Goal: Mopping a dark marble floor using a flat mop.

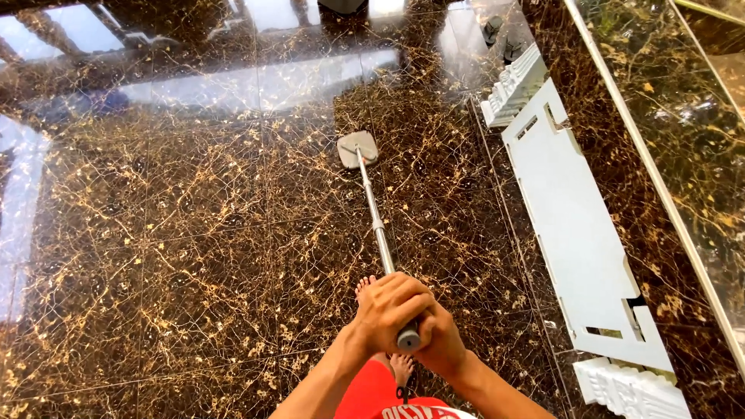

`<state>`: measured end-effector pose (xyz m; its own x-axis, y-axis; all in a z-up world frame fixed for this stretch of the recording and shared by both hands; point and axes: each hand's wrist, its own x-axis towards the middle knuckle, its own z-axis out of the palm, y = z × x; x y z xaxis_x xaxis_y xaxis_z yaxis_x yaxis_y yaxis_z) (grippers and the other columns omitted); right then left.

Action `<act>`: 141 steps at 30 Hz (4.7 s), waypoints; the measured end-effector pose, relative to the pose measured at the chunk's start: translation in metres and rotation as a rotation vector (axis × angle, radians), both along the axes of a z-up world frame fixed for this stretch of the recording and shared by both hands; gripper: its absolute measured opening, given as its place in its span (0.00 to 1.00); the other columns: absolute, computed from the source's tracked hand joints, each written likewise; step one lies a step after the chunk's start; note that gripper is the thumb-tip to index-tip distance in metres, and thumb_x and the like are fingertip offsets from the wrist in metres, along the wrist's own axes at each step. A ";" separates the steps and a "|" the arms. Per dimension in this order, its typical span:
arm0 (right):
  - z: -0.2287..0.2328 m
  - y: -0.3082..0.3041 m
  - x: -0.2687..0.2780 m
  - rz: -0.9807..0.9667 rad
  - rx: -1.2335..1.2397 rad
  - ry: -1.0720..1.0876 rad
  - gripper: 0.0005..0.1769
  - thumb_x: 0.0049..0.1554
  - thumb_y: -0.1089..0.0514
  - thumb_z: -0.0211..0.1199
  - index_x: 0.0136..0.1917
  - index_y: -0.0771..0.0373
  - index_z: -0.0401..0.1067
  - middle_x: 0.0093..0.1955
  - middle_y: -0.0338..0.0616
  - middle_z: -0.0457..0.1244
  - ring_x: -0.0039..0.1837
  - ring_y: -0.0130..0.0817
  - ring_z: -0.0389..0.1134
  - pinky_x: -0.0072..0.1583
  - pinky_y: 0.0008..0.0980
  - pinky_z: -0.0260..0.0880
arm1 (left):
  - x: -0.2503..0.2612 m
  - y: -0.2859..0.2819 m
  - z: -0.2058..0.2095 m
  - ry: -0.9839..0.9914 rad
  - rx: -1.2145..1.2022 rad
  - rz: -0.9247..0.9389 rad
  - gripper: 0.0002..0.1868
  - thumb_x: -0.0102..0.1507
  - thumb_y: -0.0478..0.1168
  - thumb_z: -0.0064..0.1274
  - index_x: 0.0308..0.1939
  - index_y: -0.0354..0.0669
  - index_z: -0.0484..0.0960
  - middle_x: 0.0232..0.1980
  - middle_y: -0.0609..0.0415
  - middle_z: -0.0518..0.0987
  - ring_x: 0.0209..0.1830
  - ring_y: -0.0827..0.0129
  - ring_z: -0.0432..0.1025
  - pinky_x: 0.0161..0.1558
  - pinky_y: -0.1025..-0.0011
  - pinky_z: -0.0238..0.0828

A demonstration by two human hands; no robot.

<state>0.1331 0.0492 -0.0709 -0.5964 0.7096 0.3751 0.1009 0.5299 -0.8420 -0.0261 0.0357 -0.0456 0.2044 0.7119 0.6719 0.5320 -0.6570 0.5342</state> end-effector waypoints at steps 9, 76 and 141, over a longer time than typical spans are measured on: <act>-0.077 0.103 -0.061 0.003 -0.015 -0.093 0.18 0.56 0.60 0.61 0.59 0.68 0.68 0.55 0.55 0.67 0.55 0.50 0.73 0.52 0.40 0.76 | -0.069 0.097 -0.041 0.027 -0.004 0.026 0.10 0.60 0.42 0.52 0.40 0.41 0.76 0.37 0.50 0.75 0.35 0.58 0.72 0.38 0.62 0.74; -0.093 0.098 -0.144 0.013 0.026 0.054 0.15 0.68 0.52 0.43 0.55 0.59 0.69 0.53 0.45 0.66 0.55 0.40 0.73 0.54 0.37 0.74 | -0.146 0.100 -0.090 0.093 -0.024 0.029 0.14 0.66 0.50 0.51 0.38 0.43 0.76 0.34 0.51 0.75 0.30 0.63 0.72 0.33 0.66 0.73; 0.107 -0.158 -0.032 -0.120 -0.163 -0.193 0.15 0.52 0.53 0.63 0.47 0.68 0.73 0.37 0.42 0.69 0.38 0.29 0.75 0.36 0.28 0.74 | -0.024 -0.164 0.088 -0.040 -0.167 0.088 0.19 0.64 0.57 0.51 0.39 0.44 0.79 0.33 0.54 0.75 0.29 0.64 0.72 0.33 0.65 0.71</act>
<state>0.1012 -0.1091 0.0360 -0.5540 0.8211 0.1378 0.3215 0.3636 -0.8743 -0.0501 -0.1282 0.0425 0.1122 0.8280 0.5494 0.5593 -0.5096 0.6538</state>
